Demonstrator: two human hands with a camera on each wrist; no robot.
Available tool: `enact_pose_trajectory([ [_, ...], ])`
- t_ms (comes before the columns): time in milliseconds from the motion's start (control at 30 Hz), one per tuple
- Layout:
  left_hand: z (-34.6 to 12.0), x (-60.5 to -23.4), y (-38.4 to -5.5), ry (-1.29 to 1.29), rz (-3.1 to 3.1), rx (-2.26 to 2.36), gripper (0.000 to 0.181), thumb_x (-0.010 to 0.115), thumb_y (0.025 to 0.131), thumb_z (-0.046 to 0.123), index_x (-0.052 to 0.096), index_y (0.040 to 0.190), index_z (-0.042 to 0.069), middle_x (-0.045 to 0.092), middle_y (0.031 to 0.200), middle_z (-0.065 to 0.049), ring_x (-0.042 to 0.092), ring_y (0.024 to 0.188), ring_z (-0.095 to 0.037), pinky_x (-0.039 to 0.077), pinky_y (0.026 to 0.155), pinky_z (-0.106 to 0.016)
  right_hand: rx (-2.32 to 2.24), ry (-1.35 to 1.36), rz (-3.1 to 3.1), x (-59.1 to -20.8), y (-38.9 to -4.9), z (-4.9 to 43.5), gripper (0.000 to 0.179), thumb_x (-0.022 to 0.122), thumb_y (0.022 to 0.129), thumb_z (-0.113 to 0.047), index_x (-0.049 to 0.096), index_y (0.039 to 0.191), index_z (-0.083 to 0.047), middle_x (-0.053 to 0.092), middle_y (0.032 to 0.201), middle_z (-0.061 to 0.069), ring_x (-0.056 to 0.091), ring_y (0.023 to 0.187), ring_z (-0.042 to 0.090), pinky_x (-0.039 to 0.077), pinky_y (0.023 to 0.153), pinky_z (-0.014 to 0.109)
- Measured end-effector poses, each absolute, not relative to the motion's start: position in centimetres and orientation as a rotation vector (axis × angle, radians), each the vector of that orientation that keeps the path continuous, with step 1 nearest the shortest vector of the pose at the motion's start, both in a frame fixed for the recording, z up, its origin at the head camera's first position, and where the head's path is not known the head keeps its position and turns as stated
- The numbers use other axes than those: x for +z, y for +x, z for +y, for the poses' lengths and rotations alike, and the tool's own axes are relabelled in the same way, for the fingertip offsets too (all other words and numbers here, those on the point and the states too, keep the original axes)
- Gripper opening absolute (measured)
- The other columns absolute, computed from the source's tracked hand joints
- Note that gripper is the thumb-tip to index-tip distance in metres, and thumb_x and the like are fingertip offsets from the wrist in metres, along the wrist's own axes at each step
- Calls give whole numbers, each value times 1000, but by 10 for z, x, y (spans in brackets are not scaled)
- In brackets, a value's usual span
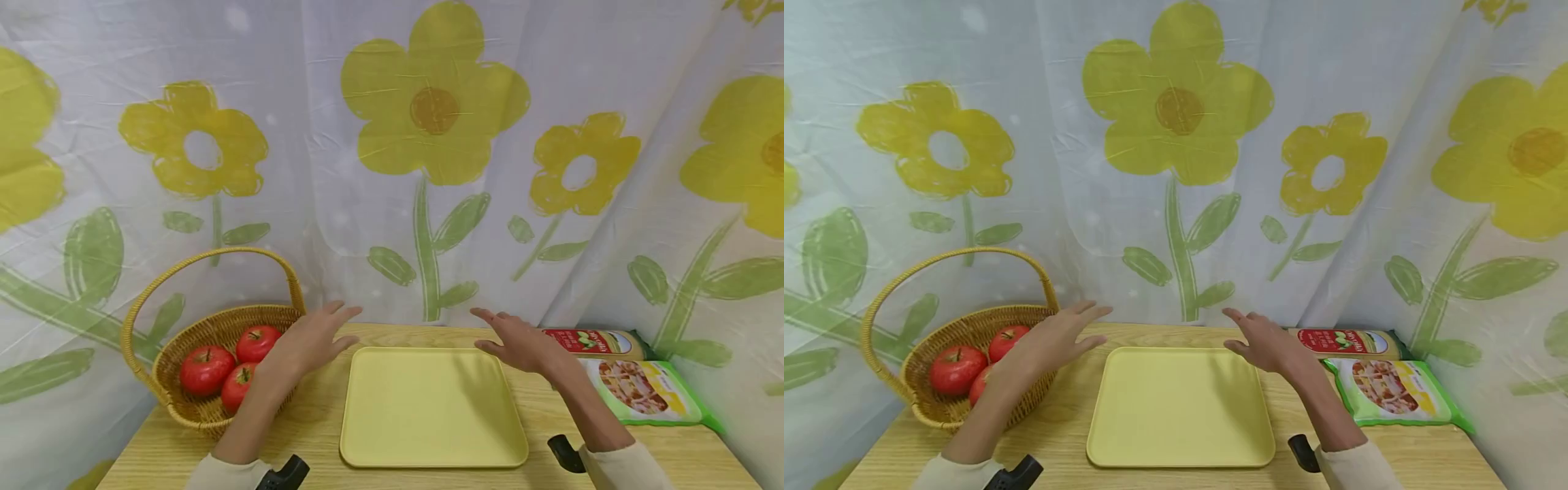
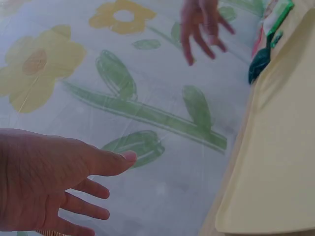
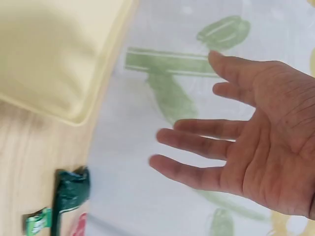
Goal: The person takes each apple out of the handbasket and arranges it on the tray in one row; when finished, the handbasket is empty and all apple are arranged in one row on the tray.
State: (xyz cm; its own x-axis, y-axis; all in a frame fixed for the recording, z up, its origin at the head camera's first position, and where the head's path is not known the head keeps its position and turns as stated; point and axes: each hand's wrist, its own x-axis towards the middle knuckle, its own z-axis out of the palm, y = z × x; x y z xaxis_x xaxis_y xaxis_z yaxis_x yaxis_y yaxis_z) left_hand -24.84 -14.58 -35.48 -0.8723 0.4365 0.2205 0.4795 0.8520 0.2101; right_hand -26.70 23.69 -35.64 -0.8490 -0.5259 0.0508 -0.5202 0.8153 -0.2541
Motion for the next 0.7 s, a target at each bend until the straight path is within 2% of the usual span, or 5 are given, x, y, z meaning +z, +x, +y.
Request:
enact_pose_trajectory([
  [200, -159, -358, -243, -633, -2903, -503, 53, 64, 105, 32, 52, 154, 17, 52, 157, -22, 58, 136, -45, 49, 108, -63, -442, -765, 2884, -375, -270, 248, 67, 68, 102, -25, 40, 157, 1, 64, 139, 28, 69, 118, 42, 54, 101, 58],
  [333, -168, -357, -239, -620, -2920, -517, 53, 63, 105, 32, 52, 155, 17, 54, 154, -21, 57, 137, -46, 50, 108, -63, -516, -617, 2785, -388, -271, 254, 69, 69, 101, -23, 37, 159, -1, 70, 126, 28, 75, 85, 39, 62, 80, 47],
  [433, -175, -355, -238, -595, -2950, -534, 54, 63, 105, 33, 52, 155, 16, 53, 155, -22, 54, 140, -47, 48, 109, -64, -605, -505, 2701, -397, -273, 259, 71, 70, 100, -19, 35, 160, -4, 71, 111, 26, 71, 60, 33, 60, 60, 38],
  [533, -184, -352, -238, -591, -2958, -542, 53, 63, 105, 32, 52, 154, 14, 53, 154, -24, 53, 140, -48, 47, 110, -65, -669, -453, 2626, -408, -275, 264, 72, 71, 99, -13, 33, 160, -5, 68, 112, 22, 71, 62, 30, 61, 56, 39],
  [700, -204, -348, -235, -590, -2937, -539, 55, 64, 104, 31, 51, 154, 11, 55, 152, -26, 53, 139, -49, 48, 108, -65, -734, -377, 2546, -422, -279, 268, 88, 73, 96, -5, 19, 166, -7, 65, 96, 15, 68, 64, 28, 61, 58, 43],
])
